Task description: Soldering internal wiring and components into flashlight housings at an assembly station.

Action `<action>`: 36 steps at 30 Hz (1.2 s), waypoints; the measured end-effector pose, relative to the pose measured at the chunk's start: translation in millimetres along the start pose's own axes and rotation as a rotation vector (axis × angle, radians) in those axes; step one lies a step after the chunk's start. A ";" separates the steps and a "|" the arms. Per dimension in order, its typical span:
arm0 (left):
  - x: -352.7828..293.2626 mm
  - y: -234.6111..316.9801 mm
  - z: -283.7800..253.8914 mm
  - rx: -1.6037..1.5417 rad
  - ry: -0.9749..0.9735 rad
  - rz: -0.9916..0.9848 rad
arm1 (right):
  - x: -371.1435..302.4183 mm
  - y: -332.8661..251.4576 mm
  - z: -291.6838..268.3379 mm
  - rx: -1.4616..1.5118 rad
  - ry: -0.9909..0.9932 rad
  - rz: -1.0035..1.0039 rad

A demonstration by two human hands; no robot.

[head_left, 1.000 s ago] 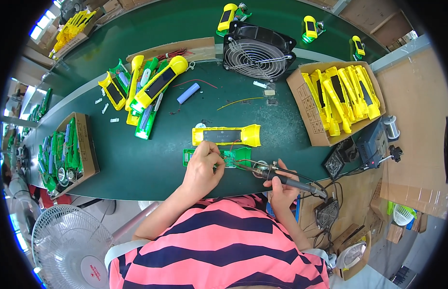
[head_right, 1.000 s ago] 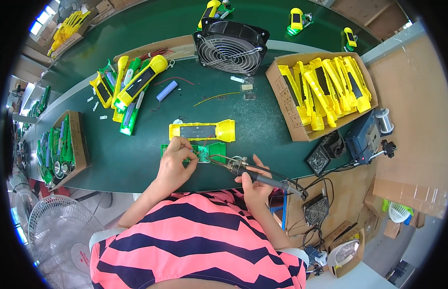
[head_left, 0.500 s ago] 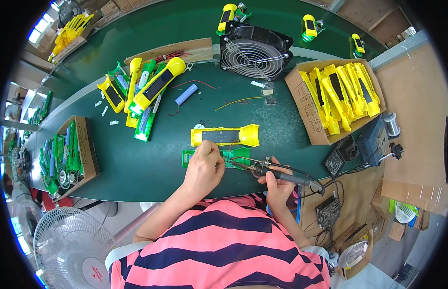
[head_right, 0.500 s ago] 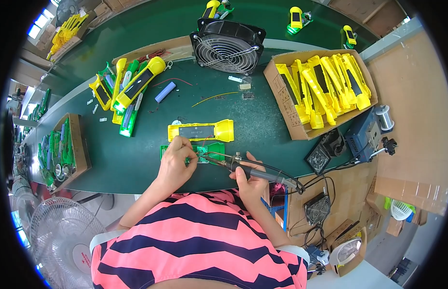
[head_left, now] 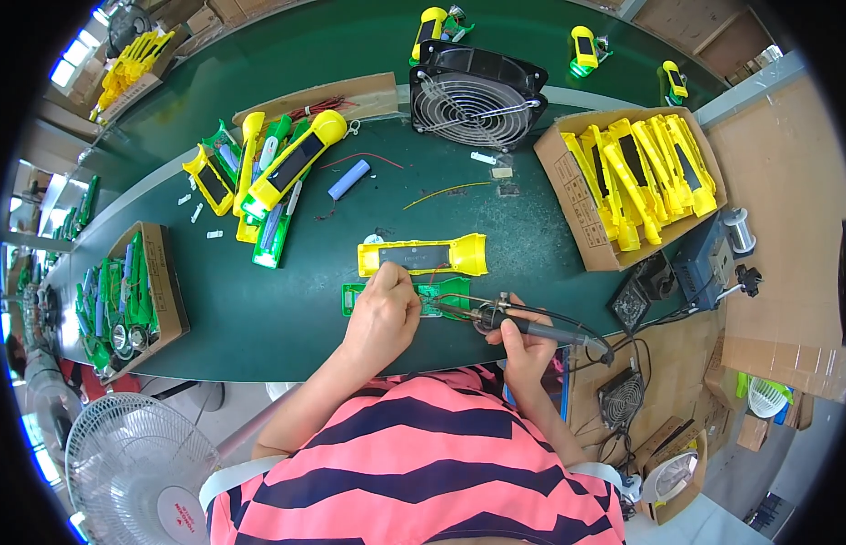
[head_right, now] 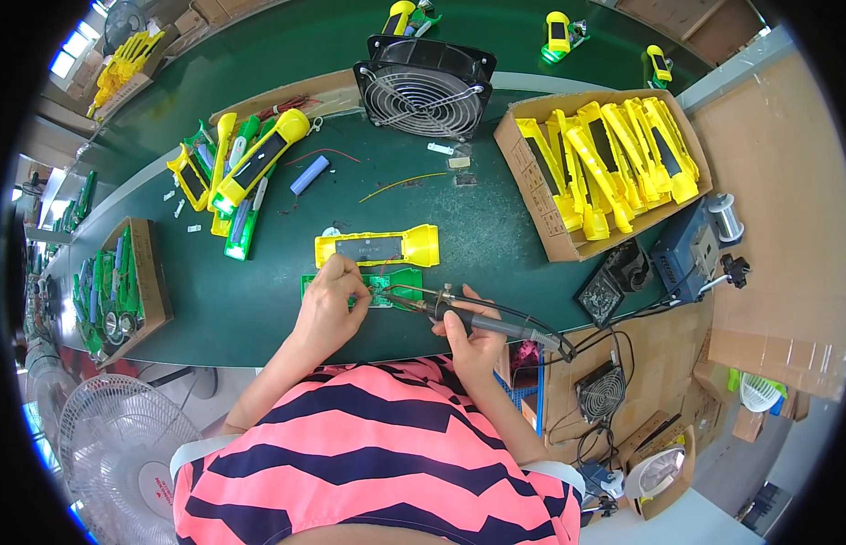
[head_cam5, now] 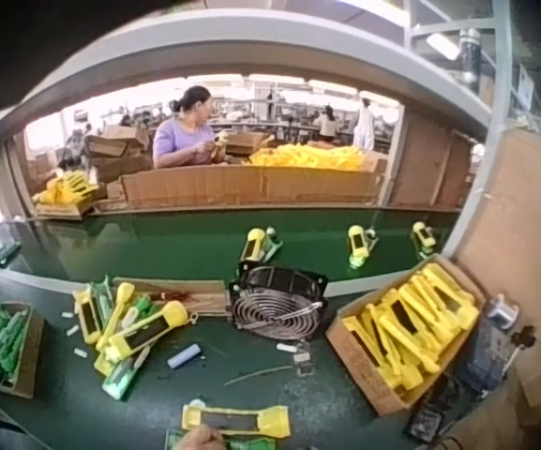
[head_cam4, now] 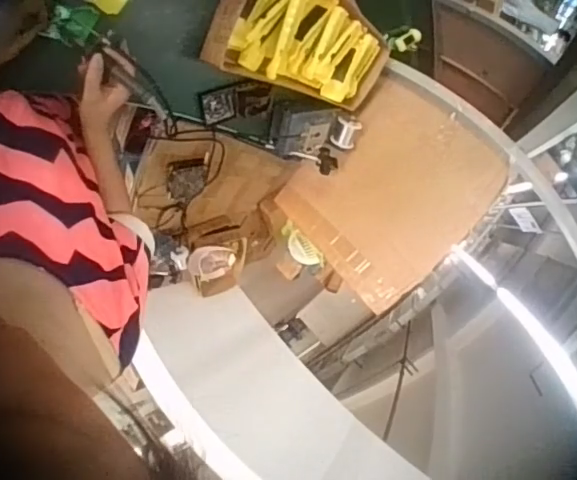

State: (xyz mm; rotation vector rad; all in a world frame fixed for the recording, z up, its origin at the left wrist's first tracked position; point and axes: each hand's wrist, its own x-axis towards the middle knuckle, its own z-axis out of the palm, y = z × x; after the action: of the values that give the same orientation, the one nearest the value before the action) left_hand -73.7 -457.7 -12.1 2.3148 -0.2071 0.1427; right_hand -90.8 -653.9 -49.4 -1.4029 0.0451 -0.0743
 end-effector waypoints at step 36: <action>-27.7 -20.2 -19.5 0.344 0.151 0.622 | 1.4 -8.5 -14.4 -0.028 -0.058 0.052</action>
State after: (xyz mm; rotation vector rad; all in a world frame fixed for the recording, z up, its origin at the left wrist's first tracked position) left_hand -97.6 -426.9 -17.9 2.4844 -0.8800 0.7087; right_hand -90.7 -669.6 -43.3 -1.4303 0.0348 0.0104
